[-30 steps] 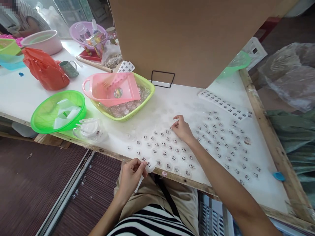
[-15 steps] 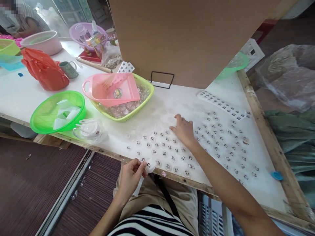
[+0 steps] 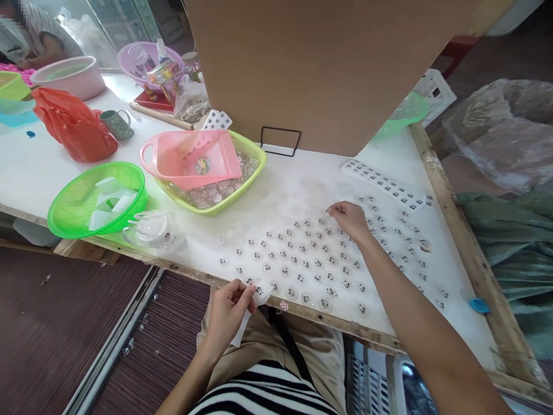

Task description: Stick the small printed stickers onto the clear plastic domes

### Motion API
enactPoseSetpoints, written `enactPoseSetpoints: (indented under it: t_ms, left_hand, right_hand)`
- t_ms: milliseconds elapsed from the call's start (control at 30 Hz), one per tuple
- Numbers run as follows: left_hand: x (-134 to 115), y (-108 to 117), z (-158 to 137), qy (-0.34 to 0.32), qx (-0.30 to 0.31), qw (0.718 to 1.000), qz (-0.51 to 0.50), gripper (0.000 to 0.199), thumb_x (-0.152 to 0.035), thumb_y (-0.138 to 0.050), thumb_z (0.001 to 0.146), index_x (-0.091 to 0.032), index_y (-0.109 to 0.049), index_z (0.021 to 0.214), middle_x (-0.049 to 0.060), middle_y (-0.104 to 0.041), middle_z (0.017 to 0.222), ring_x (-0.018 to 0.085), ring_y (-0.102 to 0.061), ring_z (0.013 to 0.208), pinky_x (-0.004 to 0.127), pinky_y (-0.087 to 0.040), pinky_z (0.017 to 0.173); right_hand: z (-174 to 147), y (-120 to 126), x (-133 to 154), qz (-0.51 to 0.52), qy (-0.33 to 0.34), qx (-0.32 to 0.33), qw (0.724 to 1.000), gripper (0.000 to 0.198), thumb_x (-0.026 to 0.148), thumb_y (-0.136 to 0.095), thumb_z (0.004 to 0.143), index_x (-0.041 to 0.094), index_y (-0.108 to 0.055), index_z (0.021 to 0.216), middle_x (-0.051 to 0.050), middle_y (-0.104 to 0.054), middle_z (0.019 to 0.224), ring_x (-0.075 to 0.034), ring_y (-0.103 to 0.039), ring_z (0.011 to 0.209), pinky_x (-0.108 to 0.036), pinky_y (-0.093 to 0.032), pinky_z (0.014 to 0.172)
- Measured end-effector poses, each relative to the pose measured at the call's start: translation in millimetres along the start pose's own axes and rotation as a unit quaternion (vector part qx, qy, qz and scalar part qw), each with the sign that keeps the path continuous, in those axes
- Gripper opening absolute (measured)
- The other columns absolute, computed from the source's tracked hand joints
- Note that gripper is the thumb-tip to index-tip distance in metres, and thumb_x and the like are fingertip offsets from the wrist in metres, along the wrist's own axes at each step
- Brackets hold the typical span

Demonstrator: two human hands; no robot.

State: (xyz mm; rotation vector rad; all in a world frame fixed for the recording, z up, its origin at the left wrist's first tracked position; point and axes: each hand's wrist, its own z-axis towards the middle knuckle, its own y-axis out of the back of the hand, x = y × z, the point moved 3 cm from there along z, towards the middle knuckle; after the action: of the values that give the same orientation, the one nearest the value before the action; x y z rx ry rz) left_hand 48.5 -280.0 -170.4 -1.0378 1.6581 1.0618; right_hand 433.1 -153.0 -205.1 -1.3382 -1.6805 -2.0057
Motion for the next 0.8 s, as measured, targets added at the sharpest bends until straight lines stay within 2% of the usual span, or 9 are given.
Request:
enactPoseSetpoints:
  t_ms: [233, 433, 500, 600, 667, 800]
  left_hand:
    - [0, 2, -2, 0.0, -0.004, 1.0, 0.01, 0.034, -0.043, -0.062, 0.092, -0.019, -0.058, 0.069, 0.001, -0.07, 0.059, 0.014, -0.062, 0.054, 0.022, -0.045, 0.056]
    - [-2, 1, -1, 0.002, 0.001, 1.0, 0.009, 0.034, -0.044, -0.061, 0.092, -0.019, -0.058, 0.07, 0.001, -0.07, 0.059, 0.014, -0.062, 0.054, 0.022, -0.045, 0.056]
    - [-2, 1, -1, 0.002, 0.0, 1.0, 0.011, 0.034, -0.044, -0.06, 0.092, -0.019, -0.058, 0.069, 0.001, -0.07, 0.059, 0.014, -0.062, 0.054, 0.022, -0.045, 0.056]
    - [-3, 1, -1, 0.001, -0.001, 1.0, 0.008, 0.034, -0.044, -0.06, 0.092, -0.019, -0.058, 0.069, 0.001, -0.069, 0.059, 0.014, -0.062, 0.055, 0.022, -0.045, 0.057]
    - [-3, 1, -1, -0.001, 0.0, 1.0, 0.0, 0.034, -0.044, -0.06, 0.092, -0.019, -0.058, 0.069, 0.001, -0.07, 0.059, 0.015, -0.062, 0.055, 0.023, -0.045, 0.058]
    - [-3, 0, 0, 0.0, 0.001, 1.0, -0.012, 0.035, -0.045, -0.061, 0.092, -0.019, -0.058, 0.069, 0.001, -0.07, 0.058, 0.014, -0.061, 0.054, 0.023, -0.044, 0.056]
  right_hand:
    - [3, -1, 1, -0.046, -0.011, 0.007, 0.999, 0.012, 0.026, -0.06, 0.075, 0.018, -0.069, 0.075, -0.007, -0.072, 0.079, -0.019, -0.063, 0.071, -0.03, -0.044, 0.065]
    - [0, -10, 9, -0.097, 0.004, 0.013, 0.995, 0.005, 0.024, -0.064, 0.075, 0.019, -0.063, 0.073, -0.006, -0.07, 0.078, -0.021, -0.062, 0.075, -0.033, -0.043, 0.073]
    - [-1, -11, 11, -0.135, 0.017, 0.013, 0.991, 0.006, 0.025, -0.064, 0.077, 0.02, -0.062, 0.08, -0.005, -0.068, 0.076, -0.022, -0.062, 0.075, -0.035, -0.042, 0.076]
    - [0, -9, 12, -0.21, 0.032, 0.005, 0.977, 0.02, 0.03, -0.064, 0.079, 0.021, -0.058, 0.095, -0.002, -0.064, 0.068, -0.024, -0.061, 0.073, -0.039, -0.039, 0.08]
    - [1, -6, 12, -0.234, 0.035, 0.002, 0.972, 0.024, 0.034, -0.065, 0.078, 0.021, -0.055, 0.096, -0.001, -0.061, 0.066, -0.025, -0.06, 0.072, -0.041, -0.037, 0.083]
    - [-14, 2, 26, -0.192, 0.052, -0.031, 0.98, 0.012, 0.032, -0.057, 0.084, 0.021, -0.056, 0.089, -0.003, -0.062, 0.069, -0.025, -0.06, 0.073, -0.04, -0.038, 0.083]
